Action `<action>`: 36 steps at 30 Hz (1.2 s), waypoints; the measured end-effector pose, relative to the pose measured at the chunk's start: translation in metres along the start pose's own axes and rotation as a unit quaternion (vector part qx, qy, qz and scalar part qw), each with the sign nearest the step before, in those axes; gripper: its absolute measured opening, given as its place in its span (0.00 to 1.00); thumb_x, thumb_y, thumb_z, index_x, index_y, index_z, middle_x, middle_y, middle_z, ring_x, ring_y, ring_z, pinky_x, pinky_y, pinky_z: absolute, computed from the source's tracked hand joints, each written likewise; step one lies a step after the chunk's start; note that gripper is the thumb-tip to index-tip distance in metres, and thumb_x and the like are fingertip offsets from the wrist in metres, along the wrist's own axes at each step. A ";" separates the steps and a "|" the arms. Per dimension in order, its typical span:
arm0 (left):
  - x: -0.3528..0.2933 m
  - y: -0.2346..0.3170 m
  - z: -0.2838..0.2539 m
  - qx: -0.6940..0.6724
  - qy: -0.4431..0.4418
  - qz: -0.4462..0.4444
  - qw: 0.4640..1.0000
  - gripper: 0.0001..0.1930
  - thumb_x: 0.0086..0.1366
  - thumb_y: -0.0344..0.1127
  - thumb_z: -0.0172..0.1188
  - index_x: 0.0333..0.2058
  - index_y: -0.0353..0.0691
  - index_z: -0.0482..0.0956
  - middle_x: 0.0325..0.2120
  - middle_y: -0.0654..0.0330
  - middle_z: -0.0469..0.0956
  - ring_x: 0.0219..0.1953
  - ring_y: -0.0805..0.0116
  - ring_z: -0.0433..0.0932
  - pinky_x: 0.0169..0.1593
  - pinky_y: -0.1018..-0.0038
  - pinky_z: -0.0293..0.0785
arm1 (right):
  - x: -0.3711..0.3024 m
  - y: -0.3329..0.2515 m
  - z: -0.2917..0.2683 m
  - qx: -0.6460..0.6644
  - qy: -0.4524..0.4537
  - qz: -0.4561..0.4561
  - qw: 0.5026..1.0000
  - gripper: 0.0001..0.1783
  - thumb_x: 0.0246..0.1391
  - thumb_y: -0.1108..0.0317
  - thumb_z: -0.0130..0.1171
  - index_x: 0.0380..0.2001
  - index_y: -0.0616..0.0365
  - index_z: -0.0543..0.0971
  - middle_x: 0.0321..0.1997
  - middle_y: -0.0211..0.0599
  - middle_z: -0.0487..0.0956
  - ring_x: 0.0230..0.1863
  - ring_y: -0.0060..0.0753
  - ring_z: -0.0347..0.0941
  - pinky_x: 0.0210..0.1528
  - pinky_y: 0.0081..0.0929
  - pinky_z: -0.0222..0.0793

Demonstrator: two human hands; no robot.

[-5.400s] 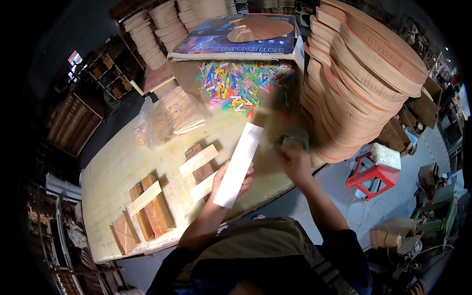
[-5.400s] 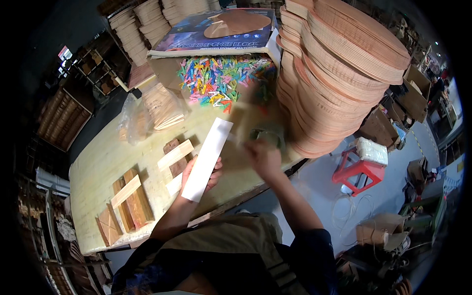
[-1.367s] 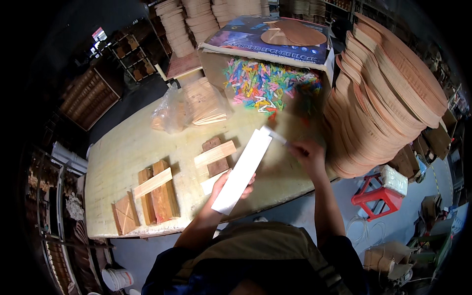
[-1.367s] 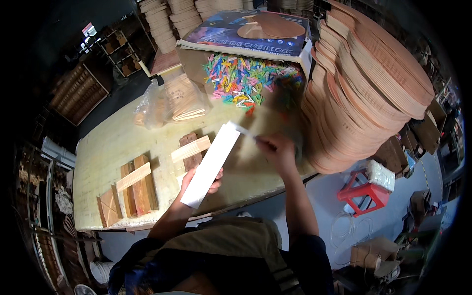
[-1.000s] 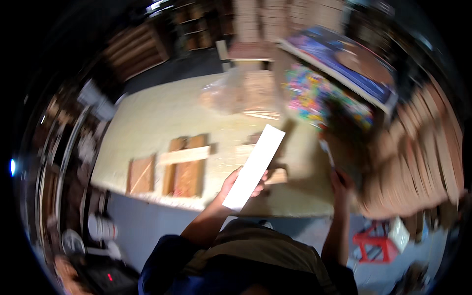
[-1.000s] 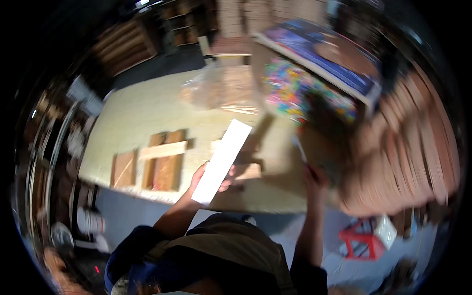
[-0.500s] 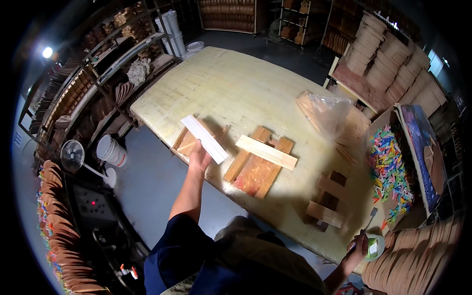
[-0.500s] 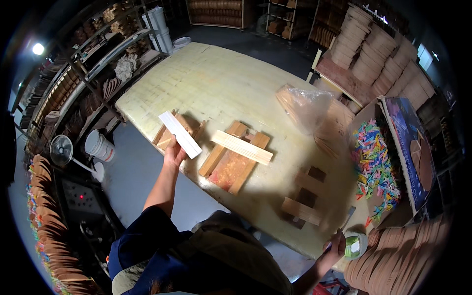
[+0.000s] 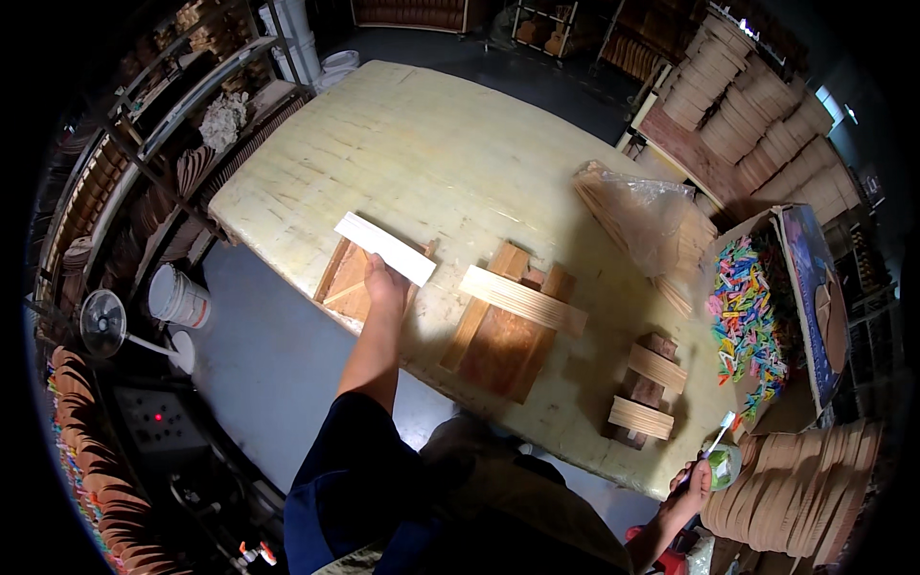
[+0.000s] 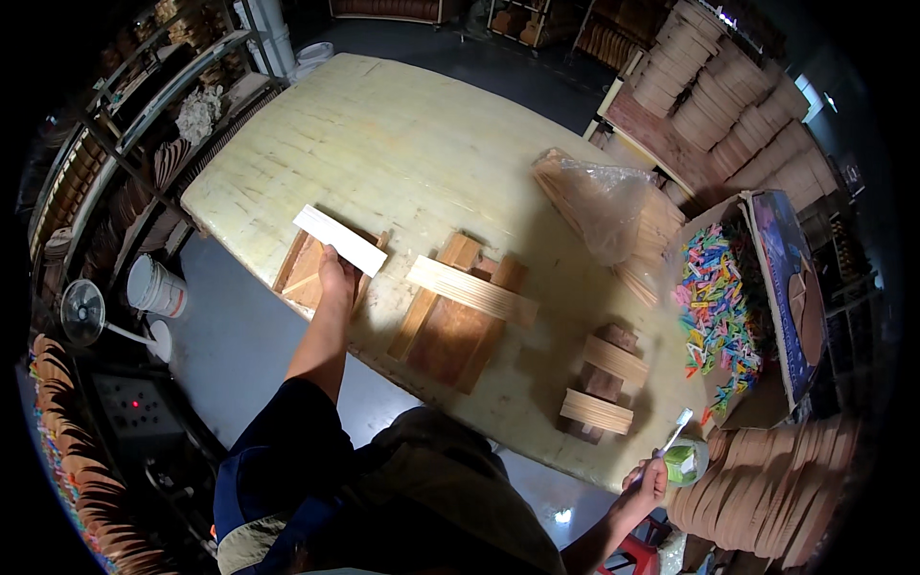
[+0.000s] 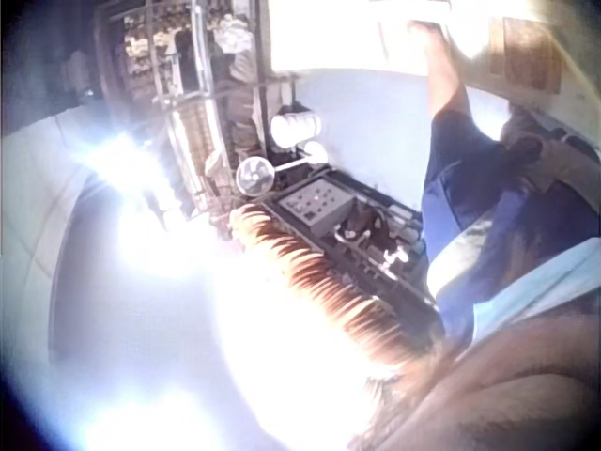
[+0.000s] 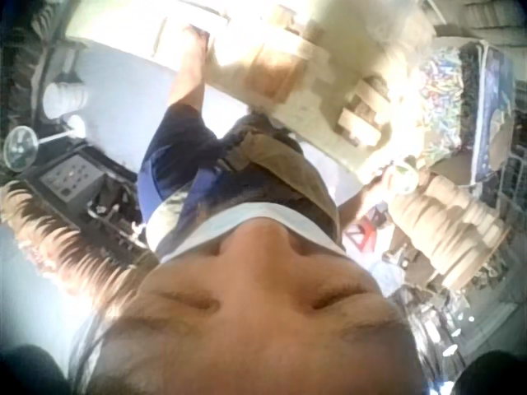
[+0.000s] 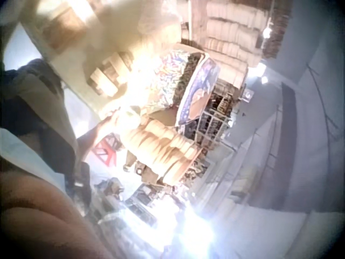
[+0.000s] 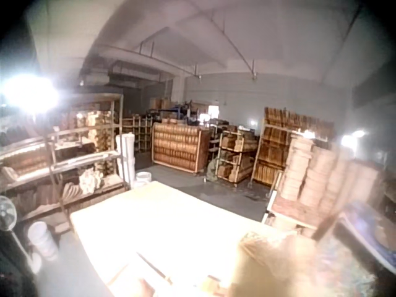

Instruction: The person assembles small wooden frames by arranging thin wooden sticks between two larger blocks on a workbench. They then apply a white substance to the sticks using a brush and place a circular wooden piece on top of the assembly.

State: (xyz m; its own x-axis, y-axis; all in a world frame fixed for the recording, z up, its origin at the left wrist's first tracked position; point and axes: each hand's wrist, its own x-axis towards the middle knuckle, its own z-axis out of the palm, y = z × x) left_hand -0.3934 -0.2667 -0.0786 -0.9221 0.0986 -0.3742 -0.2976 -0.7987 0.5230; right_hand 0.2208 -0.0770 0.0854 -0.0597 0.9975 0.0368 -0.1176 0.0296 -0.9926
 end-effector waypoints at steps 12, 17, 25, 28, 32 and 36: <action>0.004 -0.007 0.013 0.113 0.186 0.163 0.962 0.09 0.70 0.34 0.52 0.30 0.39 0.70 0.27 0.61 0.76 0.29 0.69 0.75 0.33 0.71 0.75 | 0.007 0.006 0.027 -0.009 0.000 0.021 1.000 0.10 0.63 0.63 0.55 0.39 0.59 0.76 0.28 0.30 0.75 0.20 0.13 0.66 0.15 0.11 0.58; -0.001 -0.003 0.022 0.123 0.226 0.151 0.955 0.10 0.69 0.36 0.54 0.30 0.37 0.72 0.26 0.61 0.77 0.25 0.71 0.74 0.30 0.72 0.75 | 0.008 0.010 0.031 -0.018 0.000 0.022 1.000 0.11 0.62 0.64 0.55 0.41 0.61 0.77 0.28 0.31 0.75 0.19 0.13 0.63 0.15 0.10 0.55; -0.004 0.005 0.023 0.109 0.235 0.082 0.962 0.10 0.67 0.36 0.58 0.29 0.38 0.73 0.19 0.64 0.72 0.17 0.74 0.68 0.20 0.74 0.70 | 0.001 0.015 0.025 -0.033 0.014 0.038 0.999 0.11 0.62 0.62 0.56 0.40 0.59 0.77 0.28 0.28 0.75 0.19 0.12 0.64 0.15 0.10 0.56; -0.007 0.008 0.024 0.147 0.223 0.082 0.960 0.08 0.67 0.35 0.58 0.30 0.38 0.73 0.19 0.64 0.72 0.17 0.73 0.68 0.20 0.74 0.71 | -0.001 0.016 0.023 -0.037 0.006 0.038 0.999 0.11 0.62 0.62 0.56 0.40 0.59 0.77 0.28 0.28 0.75 0.19 0.12 0.64 0.15 0.09 0.56; -0.005 0.009 0.021 0.092 0.229 0.059 0.967 0.05 0.68 0.32 0.56 0.33 0.39 0.72 0.23 0.63 0.73 0.20 0.73 0.70 0.23 0.75 0.74 | -0.002 0.016 0.024 -0.033 0.002 0.044 0.998 0.11 0.62 0.62 0.56 0.40 0.59 0.77 0.27 0.27 0.75 0.19 0.11 0.64 0.15 0.09 0.56; -0.012 0.012 0.015 0.167 0.205 0.072 0.962 0.03 0.68 0.29 0.53 0.38 0.37 0.71 0.28 0.61 0.75 0.23 0.69 0.73 0.25 0.75 0.76 | -0.007 0.013 0.025 -0.013 0.003 0.047 0.999 0.11 0.62 0.64 0.56 0.39 0.60 0.78 0.26 0.27 0.75 0.19 0.11 0.63 0.18 0.10 0.53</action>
State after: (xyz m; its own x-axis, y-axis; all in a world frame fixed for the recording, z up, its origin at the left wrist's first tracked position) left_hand -0.3898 -0.2686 -0.0558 -0.8054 -0.2963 -0.5134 -0.2994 -0.5441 0.7838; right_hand 0.1948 -0.0855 0.0747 -0.0643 0.9963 -0.0575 -0.0856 -0.0629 -0.9943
